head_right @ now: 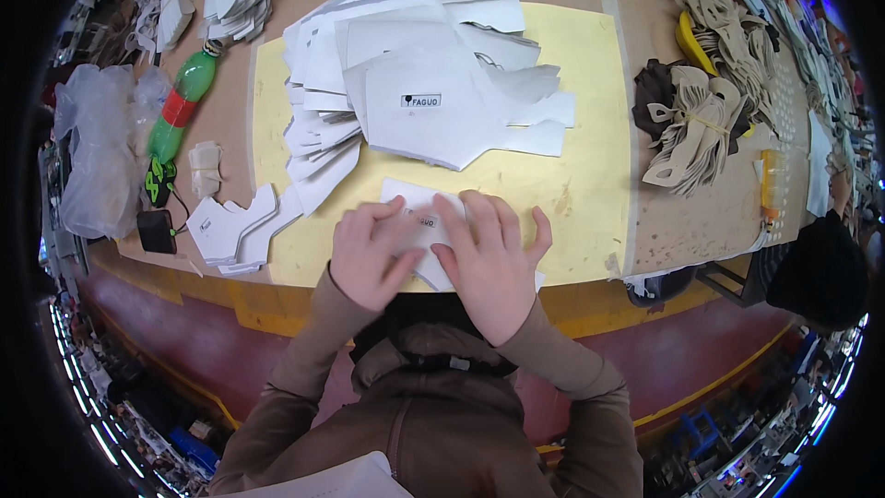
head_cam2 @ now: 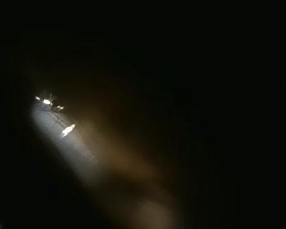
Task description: The person repeatedly picks white paper cutouts from a stack, peels a small adhesive strip, and presses it onto each cutout. They place the finished pieces into a growing pile on the table. The process is repeated continuously throughout the clip.
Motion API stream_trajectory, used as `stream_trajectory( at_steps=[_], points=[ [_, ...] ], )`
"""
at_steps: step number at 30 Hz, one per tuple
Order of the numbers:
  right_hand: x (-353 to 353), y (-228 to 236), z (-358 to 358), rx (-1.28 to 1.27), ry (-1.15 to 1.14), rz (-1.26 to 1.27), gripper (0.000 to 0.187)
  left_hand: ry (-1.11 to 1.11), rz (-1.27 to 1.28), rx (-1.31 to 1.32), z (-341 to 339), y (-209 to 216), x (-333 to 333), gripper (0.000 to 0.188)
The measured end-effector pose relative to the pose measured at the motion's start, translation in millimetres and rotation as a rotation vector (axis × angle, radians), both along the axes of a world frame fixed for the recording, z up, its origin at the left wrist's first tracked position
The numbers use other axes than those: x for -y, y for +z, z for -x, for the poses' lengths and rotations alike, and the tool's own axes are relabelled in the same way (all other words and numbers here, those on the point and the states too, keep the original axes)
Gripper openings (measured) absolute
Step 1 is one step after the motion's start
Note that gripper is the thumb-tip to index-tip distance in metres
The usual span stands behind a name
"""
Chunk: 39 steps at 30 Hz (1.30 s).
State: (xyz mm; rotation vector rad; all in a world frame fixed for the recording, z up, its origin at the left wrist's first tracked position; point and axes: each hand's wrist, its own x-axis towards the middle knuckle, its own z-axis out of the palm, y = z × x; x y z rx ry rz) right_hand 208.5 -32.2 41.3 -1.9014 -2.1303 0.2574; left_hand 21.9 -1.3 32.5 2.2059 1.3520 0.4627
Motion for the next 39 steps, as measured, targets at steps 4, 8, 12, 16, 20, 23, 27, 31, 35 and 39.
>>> stream_trajectory(
  at_steps=[4, 8, 12, 16, 20, 23, 27, 31, 35, 39],
  points=[
    [3.5, 2.8, -12.5, -0.121, -0.079, 0.071, 0.062, 0.224, -0.053, 0.114, -1.4, -3.4, -10.5, 0.059],
    [7.4, 3.4, -21.3, -0.208, -0.067, 0.073, 0.066, 0.187, -0.062, 0.238, -4.3, -3.9, -13.5, 0.050],
    [3.9, 5.2, -22.6, -0.366, -0.131, 0.071, 0.063, 0.421, 0.707, 0.902, -4.0, 2.9, -8.1, 0.044],
    [-0.7, 19.4, -33.3, -0.673, -0.126, 0.249, 0.052, 0.367, 0.792, 1.120, -1.0, 13.8, -5.1, 0.051],
    [-8.2, 32.3, -48.3, -0.892, -0.074, 0.584, 0.029, 0.334, 0.990, 1.196, -0.2, 25.8, -5.3, 0.054],
    [-7.5, 38.5, -48.8, -1.080, -0.188, 0.600, 0.020, 0.275, 1.044, 1.181, -5.5, 33.7, -2.1, 0.052],
    [-6.3, 42.9, -49.4, -1.087, -0.178, 0.576, 0.021, 0.217, 0.960, 1.098, -14.4, 40.1, 2.7, 0.046],
    [-2.4, 43.1, -48.6, -1.113, -0.118, 0.551, 0.024, 0.232, 0.929, 1.030, -15.1, 45.5, 4.5, 0.043],
    [0.5, 40.4, -46.1, -1.155, -0.138, 0.575, 0.024, 0.279, 0.919, 1.016, -16.2, 50.0, 6.5, 0.041],
    [1.1, 40.7, -45.7, -1.129, -0.143, 0.635, 0.026, 0.300, 0.888, 1.009, -17.3, 52.4, 6.9, 0.039]
  ],
)
